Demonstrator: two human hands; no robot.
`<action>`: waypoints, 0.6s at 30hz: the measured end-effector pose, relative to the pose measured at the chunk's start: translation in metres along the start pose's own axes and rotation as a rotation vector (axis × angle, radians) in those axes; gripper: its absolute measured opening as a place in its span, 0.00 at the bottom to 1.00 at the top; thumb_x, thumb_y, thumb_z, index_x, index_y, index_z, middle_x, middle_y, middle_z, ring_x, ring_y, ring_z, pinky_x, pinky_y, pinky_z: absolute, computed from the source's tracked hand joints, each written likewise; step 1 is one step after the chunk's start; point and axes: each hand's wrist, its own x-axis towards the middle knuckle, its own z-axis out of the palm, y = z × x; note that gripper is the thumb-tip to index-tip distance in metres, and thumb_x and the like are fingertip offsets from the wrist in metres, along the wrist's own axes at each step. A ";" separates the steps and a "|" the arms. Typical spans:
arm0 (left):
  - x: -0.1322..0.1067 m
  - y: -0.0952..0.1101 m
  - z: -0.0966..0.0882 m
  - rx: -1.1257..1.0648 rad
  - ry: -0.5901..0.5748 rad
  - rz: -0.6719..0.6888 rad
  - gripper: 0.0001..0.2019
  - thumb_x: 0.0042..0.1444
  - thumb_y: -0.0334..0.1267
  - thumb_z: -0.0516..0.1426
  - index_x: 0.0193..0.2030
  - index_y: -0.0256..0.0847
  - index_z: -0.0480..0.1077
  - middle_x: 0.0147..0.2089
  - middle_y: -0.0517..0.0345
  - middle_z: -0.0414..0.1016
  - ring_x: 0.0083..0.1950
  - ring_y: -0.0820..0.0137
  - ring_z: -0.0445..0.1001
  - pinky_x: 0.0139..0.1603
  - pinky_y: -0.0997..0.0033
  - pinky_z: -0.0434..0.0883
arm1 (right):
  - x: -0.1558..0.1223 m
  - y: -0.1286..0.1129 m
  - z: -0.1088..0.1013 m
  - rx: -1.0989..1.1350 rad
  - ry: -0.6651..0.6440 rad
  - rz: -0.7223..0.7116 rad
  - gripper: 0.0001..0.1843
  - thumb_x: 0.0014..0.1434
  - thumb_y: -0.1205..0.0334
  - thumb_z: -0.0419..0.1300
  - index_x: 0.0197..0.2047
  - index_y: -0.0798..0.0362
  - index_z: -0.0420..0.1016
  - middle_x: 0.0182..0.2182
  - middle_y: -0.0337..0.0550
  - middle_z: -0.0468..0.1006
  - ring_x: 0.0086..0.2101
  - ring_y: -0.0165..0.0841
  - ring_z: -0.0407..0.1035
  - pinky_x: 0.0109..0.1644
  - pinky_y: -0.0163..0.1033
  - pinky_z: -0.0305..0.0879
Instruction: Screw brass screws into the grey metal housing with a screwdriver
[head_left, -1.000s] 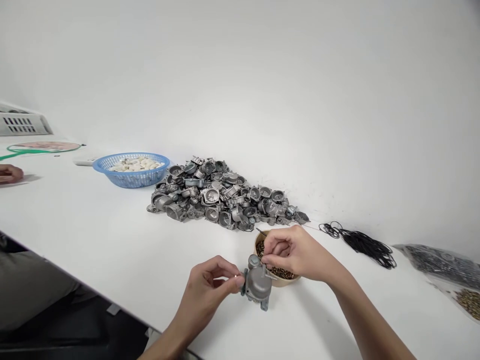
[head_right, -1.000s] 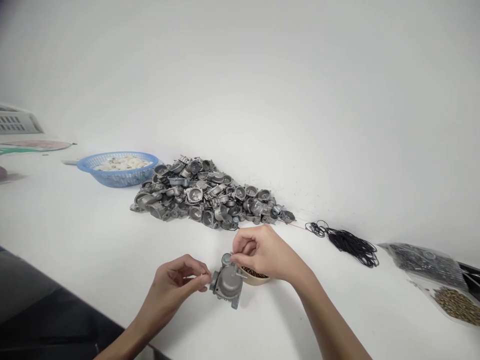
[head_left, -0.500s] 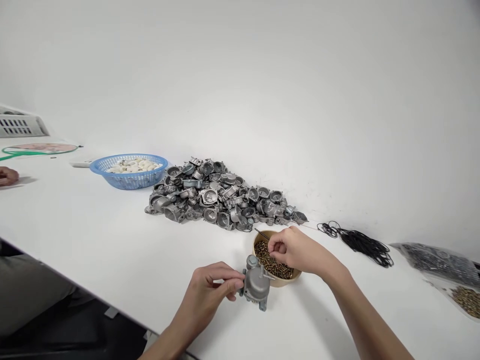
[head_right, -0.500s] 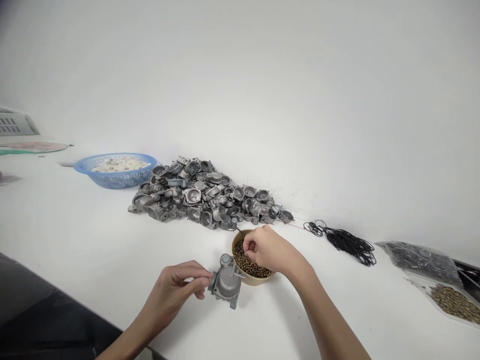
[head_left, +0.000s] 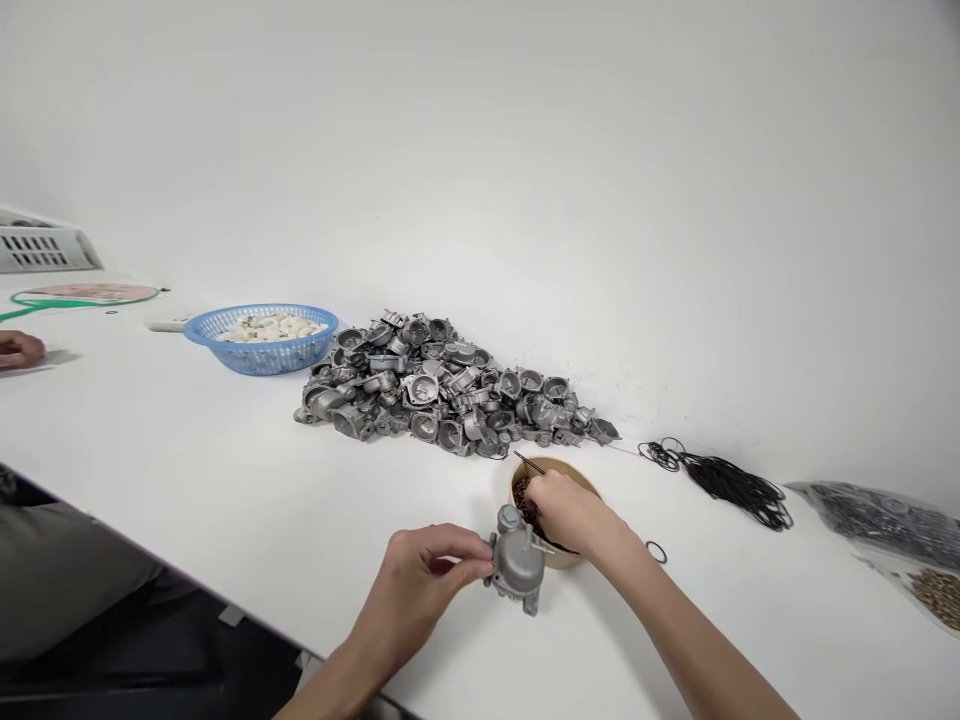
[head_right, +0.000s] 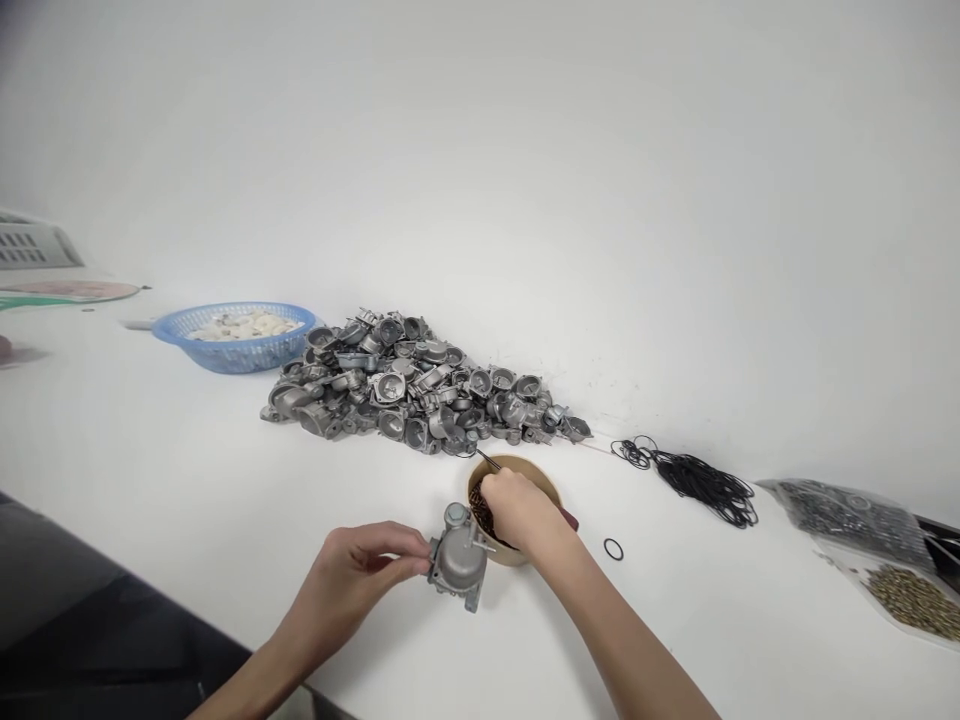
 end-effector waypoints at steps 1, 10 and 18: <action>0.000 0.000 0.000 0.032 0.003 0.039 0.06 0.57 0.44 0.69 0.34 0.46 0.86 0.39 0.54 0.87 0.40 0.60 0.84 0.37 0.69 0.78 | -0.001 -0.001 -0.001 -0.003 0.001 -0.001 0.17 0.59 0.80 0.56 0.38 0.58 0.86 0.34 0.54 0.86 0.35 0.42 0.79 0.33 0.38 0.60; -0.002 0.001 0.003 0.214 0.006 0.383 0.07 0.61 0.31 0.67 0.39 0.49 0.86 0.39 0.60 0.88 0.42 0.61 0.88 0.45 0.69 0.84 | -0.001 0.006 0.000 0.058 0.093 -0.041 0.15 0.55 0.79 0.57 0.33 0.57 0.84 0.32 0.53 0.84 0.32 0.38 0.76 0.30 0.38 0.53; 0.000 -0.008 0.003 0.299 0.013 0.689 0.09 0.63 0.25 0.65 0.43 0.44 0.83 0.41 0.57 0.88 0.41 0.66 0.88 0.45 0.76 0.84 | -0.017 0.026 -0.015 0.261 0.158 -0.096 0.22 0.57 0.79 0.54 0.42 0.52 0.87 0.37 0.45 0.86 0.29 0.32 0.73 0.30 0.36 0.60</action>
